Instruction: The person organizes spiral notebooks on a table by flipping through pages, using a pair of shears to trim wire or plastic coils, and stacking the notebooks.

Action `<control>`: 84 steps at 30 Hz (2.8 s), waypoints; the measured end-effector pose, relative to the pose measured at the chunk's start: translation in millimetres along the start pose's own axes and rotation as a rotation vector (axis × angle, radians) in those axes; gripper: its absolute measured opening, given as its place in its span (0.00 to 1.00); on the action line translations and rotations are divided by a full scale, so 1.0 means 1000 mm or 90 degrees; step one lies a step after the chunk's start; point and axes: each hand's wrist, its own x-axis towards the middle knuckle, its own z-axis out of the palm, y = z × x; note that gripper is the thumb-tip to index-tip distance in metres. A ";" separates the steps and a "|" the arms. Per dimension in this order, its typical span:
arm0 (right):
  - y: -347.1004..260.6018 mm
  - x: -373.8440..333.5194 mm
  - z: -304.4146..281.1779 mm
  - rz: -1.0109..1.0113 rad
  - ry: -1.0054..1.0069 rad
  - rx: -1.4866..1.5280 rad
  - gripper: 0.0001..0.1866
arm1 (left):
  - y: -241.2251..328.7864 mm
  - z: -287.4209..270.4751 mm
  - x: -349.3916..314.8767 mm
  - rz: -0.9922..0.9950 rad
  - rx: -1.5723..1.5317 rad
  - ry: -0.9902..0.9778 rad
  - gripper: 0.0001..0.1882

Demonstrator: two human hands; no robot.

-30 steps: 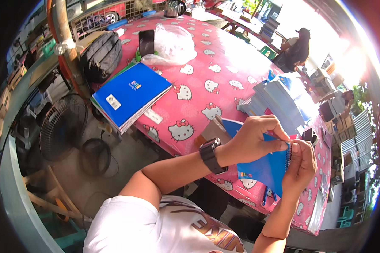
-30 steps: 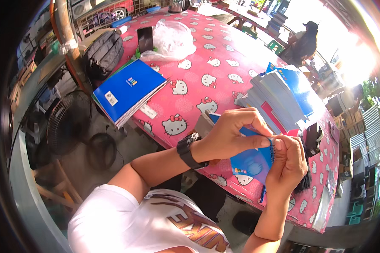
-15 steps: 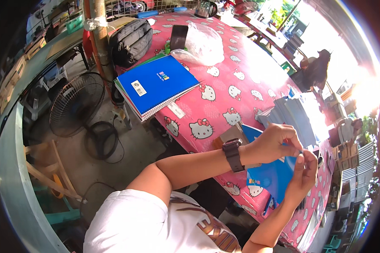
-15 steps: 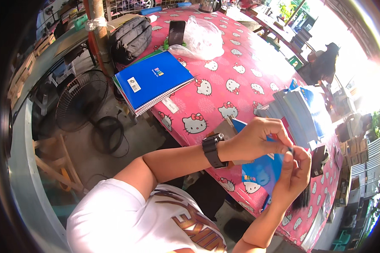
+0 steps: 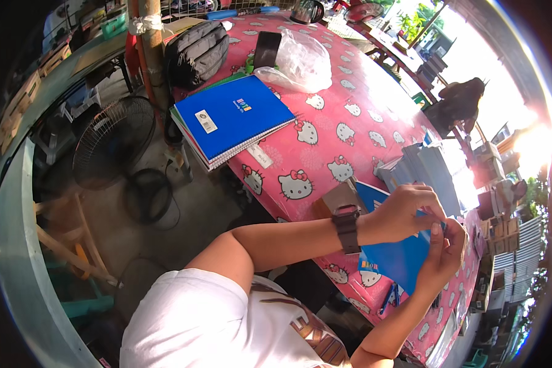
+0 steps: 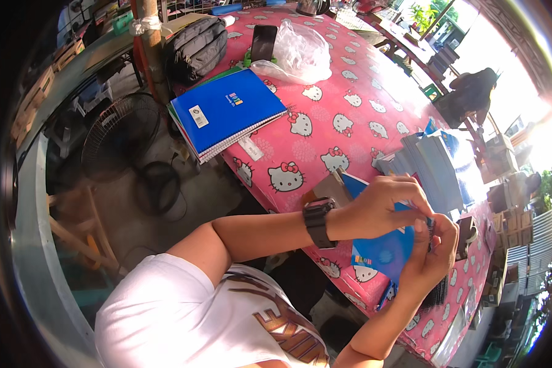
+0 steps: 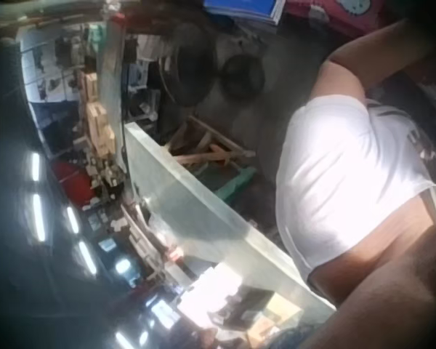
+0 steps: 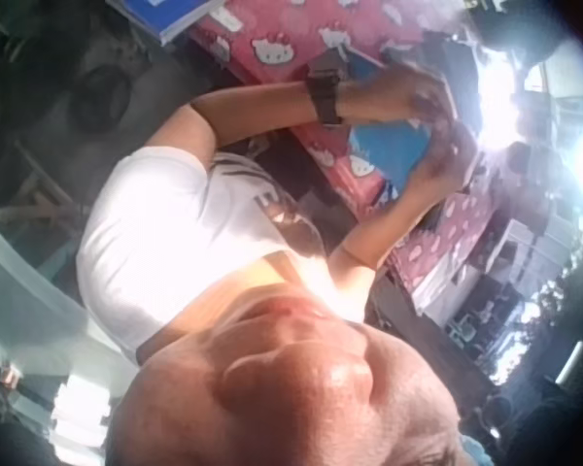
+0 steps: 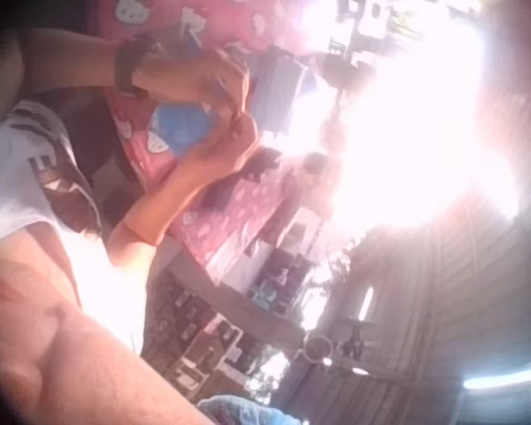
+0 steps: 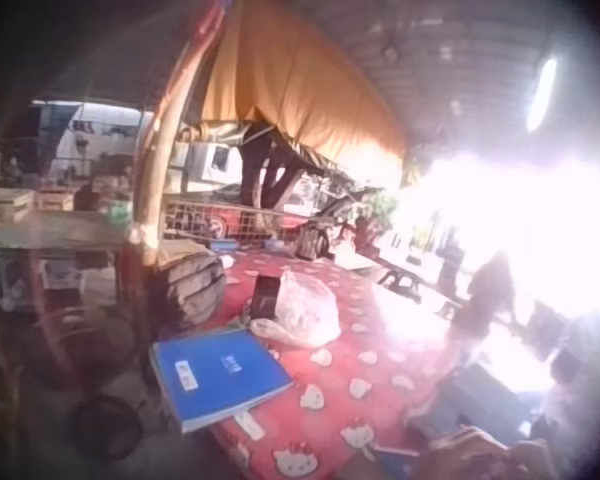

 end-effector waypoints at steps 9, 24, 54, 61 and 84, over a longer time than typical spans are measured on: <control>-0.042 0.100 -0.047 0.045 0.331 0.549 0.22 | 0.013 -0.095 -0.021 -0.128 -0.150 0.080 0.31; -0.027 0.067 0.363 0.347 -0.156 0.646 0.09 | 0.024 -0.250 -0.140 -0.298 1.200 0.064 0.20; -0.003 0.026 0.445 0.146 -0.143 0.383 0.14 | -0.025 -0.420 -0.160 0.077 -0.168 0.808 0.13; -0.014 0.015 0.441 0.298 -0.112 0.546 0.14 | -0.035 -0.434 -0.188 -0.049 -0.239 0.805 0.12; -0.002 -0.056 0.368 0.487 -0.014 0.707 0.30 | 0.058 -0.367 -0.098 -0.110 0.602 0.542 0.16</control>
